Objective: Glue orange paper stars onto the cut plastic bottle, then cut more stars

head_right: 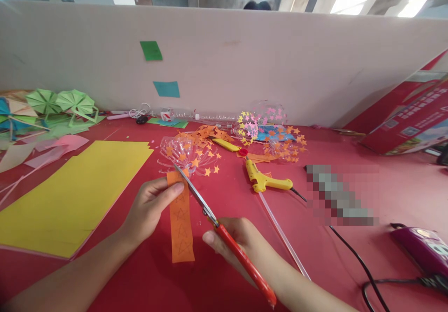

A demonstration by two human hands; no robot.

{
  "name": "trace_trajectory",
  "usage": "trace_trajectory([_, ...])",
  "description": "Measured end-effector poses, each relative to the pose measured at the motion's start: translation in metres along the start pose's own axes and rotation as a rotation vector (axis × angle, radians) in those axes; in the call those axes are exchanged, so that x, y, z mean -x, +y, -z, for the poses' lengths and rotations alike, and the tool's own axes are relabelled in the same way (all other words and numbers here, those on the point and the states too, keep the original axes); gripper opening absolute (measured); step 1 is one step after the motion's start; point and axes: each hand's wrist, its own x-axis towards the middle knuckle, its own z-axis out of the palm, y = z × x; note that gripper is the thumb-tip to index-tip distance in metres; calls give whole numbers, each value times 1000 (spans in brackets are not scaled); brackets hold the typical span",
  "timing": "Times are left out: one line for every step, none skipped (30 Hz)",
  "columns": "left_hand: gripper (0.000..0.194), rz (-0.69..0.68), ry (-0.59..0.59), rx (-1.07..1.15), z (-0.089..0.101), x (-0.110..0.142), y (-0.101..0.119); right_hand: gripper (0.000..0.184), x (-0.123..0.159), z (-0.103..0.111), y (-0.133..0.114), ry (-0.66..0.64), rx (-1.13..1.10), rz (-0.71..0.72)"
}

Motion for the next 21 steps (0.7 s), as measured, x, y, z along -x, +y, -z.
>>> trace_trajectory([30,4,-4,8,0,0,1,62,0,0,0,0,-1,-3])
trace_trajectory([30,7,-8,15,0,0,1,62,0,0,0,-1,0,-5])
trace_trajectory([30,11,-9,20,1,0,2,62,-1,1,1,1,0,-7])
trace_trajectory([30,16,-6,26,1,0,2,61,-1,1,2,2,-2,-8])
trace_trajectory([29,18,2,31,2,0,2,61,-1,2,2,5,-4,-8])
trace_trajectory([29,20,11,39,2,-1,3,61,-1,2,3,8,-7,-5])
trace_trajectory([28,25,16,54,3,-1,3,60,-2,3,3,12,-7,1])
trace_trajectory([27,39,9,78,3,-2,3,61,-2,4,4,18,-5,11])
trace_trajectory([25,60,-7,115,4,-3,4,61,-2,5,4,24,-2,20])
trace_trajectory([22,85,-31,161,4,-5,4,61,-2,6,4,31,1,24])
trace_trajectory([19,108,-58,209,5,-6,5,61,-2,7,4,37,6,23])
trace_trajectory([16,126,-82,249,5,-7,5,61,-2,7,5,41,10,18])
trace_trajectory([14,137,-101,277,6,-8,6,61,-2,8,5,47,13,10])
trace_trajectory([13,141,-110,289,6,-8,6,61,-2,9,5,50,15,0])
trace_trajectory([13,142,-112,283,7,-9,7,61,-2,9,5,51,16,-6])
trace_trajectory([14,142,-110,259,8,-9,8,61,-2,10,5,52,18,-8])
trace_trajectory([16,138,-102,223,9,-10,8,61,-2,10,5,50,20,-9])
trace_trajectory([19,128,-91,178,10,-10,9,61,-2,11,4,48,25,-10])
trace_trajectory([23,114,-81,127,11,-10,10,60,-2,11,4,40,34,-8])
trace_trajectory([26,99,-73,73,12,-11,11,60,-2,12,4,31,45,-1])
trace_trajectory([29,86,-67,24,13,-11,12,59,-2,12,3,22,54,8])
